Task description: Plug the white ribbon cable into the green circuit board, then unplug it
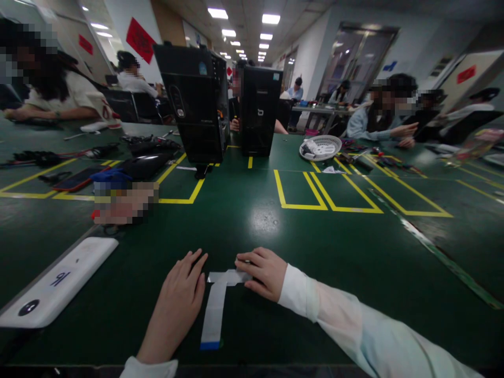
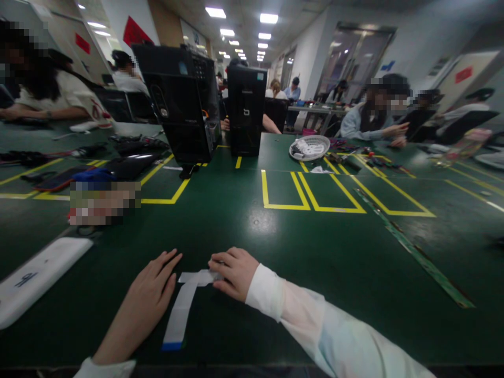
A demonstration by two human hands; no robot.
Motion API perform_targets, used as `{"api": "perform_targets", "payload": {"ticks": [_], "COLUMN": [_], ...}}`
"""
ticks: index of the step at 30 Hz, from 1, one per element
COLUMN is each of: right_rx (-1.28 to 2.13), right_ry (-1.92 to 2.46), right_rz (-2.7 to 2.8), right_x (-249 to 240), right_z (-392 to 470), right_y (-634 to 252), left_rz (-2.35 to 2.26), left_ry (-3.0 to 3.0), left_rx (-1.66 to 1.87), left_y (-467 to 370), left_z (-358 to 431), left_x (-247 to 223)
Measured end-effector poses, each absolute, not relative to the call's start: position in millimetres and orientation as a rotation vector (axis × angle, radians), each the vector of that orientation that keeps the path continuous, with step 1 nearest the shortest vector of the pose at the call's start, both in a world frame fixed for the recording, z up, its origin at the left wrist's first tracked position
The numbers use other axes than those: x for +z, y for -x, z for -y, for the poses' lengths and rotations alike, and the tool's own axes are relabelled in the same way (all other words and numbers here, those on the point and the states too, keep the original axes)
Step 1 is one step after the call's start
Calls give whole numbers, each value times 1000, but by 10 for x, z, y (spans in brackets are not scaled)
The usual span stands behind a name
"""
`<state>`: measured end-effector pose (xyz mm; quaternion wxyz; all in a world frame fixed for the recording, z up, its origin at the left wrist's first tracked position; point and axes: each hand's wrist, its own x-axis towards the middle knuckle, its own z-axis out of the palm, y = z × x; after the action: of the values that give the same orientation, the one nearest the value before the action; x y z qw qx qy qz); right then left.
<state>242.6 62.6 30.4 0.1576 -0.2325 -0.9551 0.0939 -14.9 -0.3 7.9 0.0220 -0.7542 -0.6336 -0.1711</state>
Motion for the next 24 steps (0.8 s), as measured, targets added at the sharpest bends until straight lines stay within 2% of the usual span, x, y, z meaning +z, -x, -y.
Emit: {"api": "perform_targets", "payload": {"ticks": [4,7,11,15,18,24], "right_rx": [253,68,-198,-347,-305,-181], "right_ry": [658,852,1348,1979,2426,2660], "right_rz": [2685,2554,2285,1897,1511,1161], "right_x": [213,63,-111,-66,68,228], "right_z": [-671,-821,-1173,-1432,-1436,-1255], "right_y": [-2575,-2874,-3586,-4472,-5036,-5507], "left_rz": [2023,2027,1992,2003,2012,1993], "left_ry": [2361,2398,2424,2401,2381,2387], "left_rx": [-530,-568,-596,-579,-570,-577], "left_y": [215,289,332,296,273,275], "left_z": [-4,-23,-41,-37,-26,-18], "left_x": [80,70,55,62,71,68]}}
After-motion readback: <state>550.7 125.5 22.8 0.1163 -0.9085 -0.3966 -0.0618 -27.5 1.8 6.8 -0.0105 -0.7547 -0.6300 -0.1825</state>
